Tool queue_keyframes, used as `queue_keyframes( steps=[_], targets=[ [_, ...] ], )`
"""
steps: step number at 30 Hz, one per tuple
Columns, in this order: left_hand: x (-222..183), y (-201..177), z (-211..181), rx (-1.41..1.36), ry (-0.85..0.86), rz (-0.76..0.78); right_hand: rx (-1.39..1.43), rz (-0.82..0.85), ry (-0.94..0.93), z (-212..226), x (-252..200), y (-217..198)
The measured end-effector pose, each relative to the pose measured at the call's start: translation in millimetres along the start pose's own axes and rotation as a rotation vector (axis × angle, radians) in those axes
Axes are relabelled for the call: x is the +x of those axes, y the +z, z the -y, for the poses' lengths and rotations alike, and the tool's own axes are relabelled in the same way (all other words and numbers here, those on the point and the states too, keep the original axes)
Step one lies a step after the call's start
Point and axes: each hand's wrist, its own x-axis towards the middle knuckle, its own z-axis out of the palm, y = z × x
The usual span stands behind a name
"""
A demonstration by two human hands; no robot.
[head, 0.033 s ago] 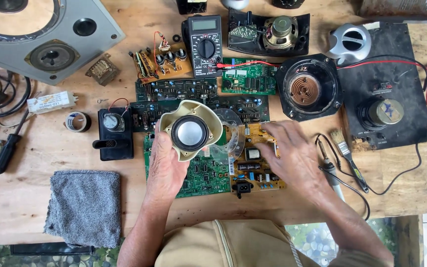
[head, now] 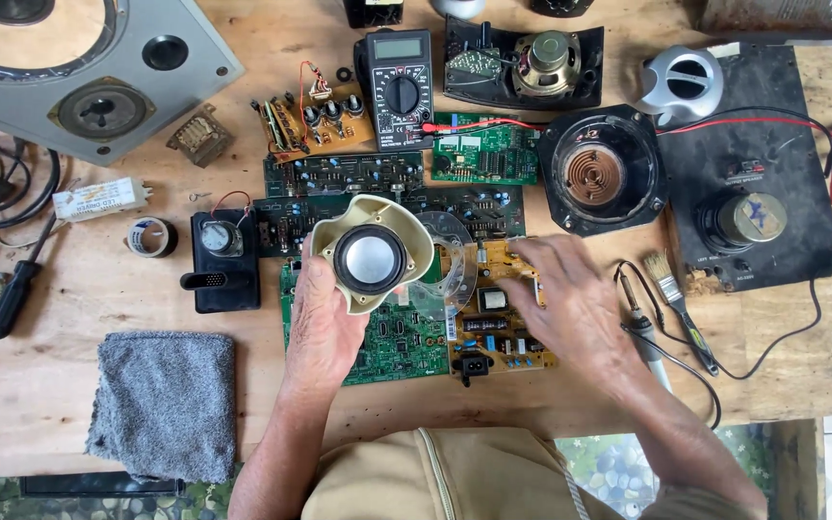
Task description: The person is inspecting a speaker driver and various circuit boards on a workbench, using a screwdriver to probe components.
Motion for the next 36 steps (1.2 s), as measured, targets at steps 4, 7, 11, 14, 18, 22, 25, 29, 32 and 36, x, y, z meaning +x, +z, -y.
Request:
queue_keyframes(
  steps=[4,7,11,14,18,22,25,29,32,36],
  targets=[
    [-1,-6,-1,-0.036,-0.004,-0.020,0.105,0.074,-0.066,14,24,18],
    [-3,-11,-4,-0.027,0.009,-0.047,0.041,0.181,-0.018,22,30,28],
    [-5,-21,-5,-0.011,0.022,-0.063,-0.045,0.099,-0.103,20,28,54],
    [-5,-21,-9,-0.019,0.037,-0.075,-0.052,0.056,-0.100,15,24,69],
    [-6,-25,-12,-0.036,0.033,-0.100,-0.002,0.033,-0.068,13,18,78],
    [-7,-29,-17,-0.026,0.053,-0.100,0.045,0.061,-0.037,23,23,57],
    [-6,-31,-19,-0.040,0.040,-0.116,0.044,0.080,-0.038,22,31,39],
    [-6,-30,-15,-0.024,0.035,-0.108,0.033,0.045,-0.064,-4,33,32],
    [-4,-25,-14,-0.051,0.005,-0.107,0.036,0.016,-0.063,-9,38,16],
    [-2,-24,-7,-0.133,-0.005,-0.099,0.101,-0.028,-0.028,-21,44,4]
  ],
)
